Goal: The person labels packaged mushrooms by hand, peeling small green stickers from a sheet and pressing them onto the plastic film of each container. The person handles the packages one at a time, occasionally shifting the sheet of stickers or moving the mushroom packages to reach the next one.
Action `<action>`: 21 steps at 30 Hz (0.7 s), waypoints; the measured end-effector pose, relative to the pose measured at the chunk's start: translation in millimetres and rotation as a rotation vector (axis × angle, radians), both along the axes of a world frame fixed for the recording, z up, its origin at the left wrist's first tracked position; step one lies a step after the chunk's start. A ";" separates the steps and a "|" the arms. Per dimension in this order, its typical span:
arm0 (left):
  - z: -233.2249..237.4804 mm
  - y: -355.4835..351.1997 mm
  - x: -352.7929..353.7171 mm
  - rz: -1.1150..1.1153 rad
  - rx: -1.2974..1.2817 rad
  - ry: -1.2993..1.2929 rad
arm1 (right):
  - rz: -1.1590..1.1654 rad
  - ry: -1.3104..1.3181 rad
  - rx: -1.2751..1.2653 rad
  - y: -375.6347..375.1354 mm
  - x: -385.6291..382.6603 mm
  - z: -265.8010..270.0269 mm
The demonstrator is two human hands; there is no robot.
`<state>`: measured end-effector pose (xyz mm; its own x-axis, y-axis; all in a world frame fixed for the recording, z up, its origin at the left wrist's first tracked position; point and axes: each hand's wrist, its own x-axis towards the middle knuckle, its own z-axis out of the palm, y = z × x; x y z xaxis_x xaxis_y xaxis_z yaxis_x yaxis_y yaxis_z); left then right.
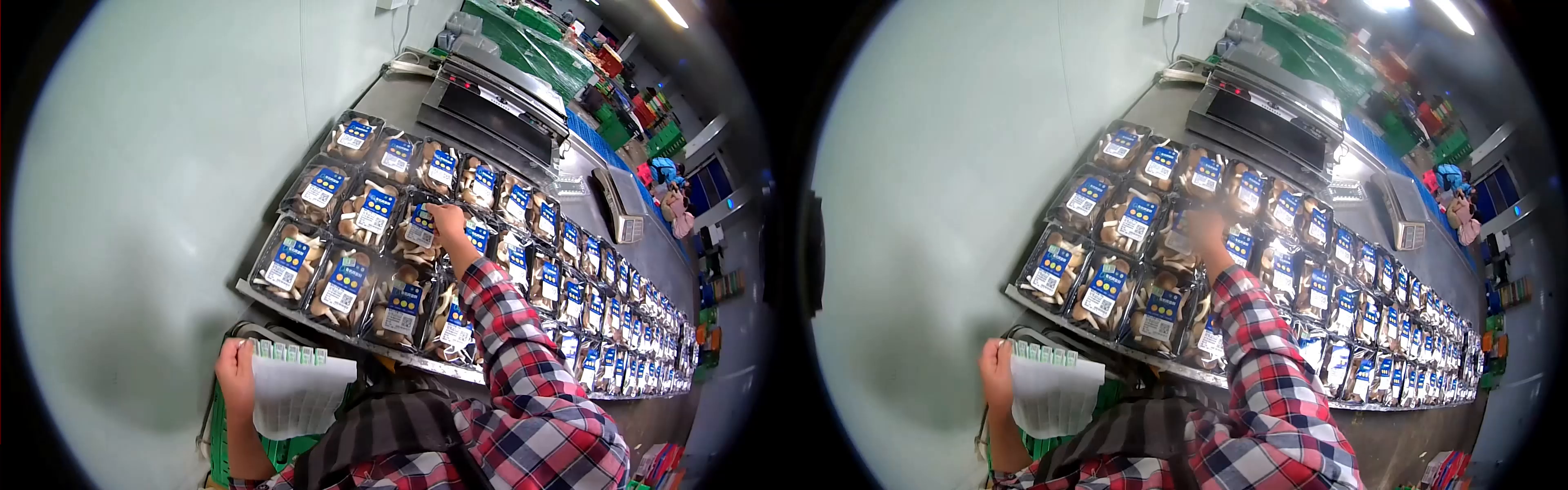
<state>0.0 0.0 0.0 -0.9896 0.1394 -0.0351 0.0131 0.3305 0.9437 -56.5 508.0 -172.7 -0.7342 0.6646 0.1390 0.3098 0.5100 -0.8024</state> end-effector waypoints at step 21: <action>8.6 14.7 -33.6 0.040 -0.022 0.076 | 0.018 -0.398 0.213 -90.4 -91.0 97.8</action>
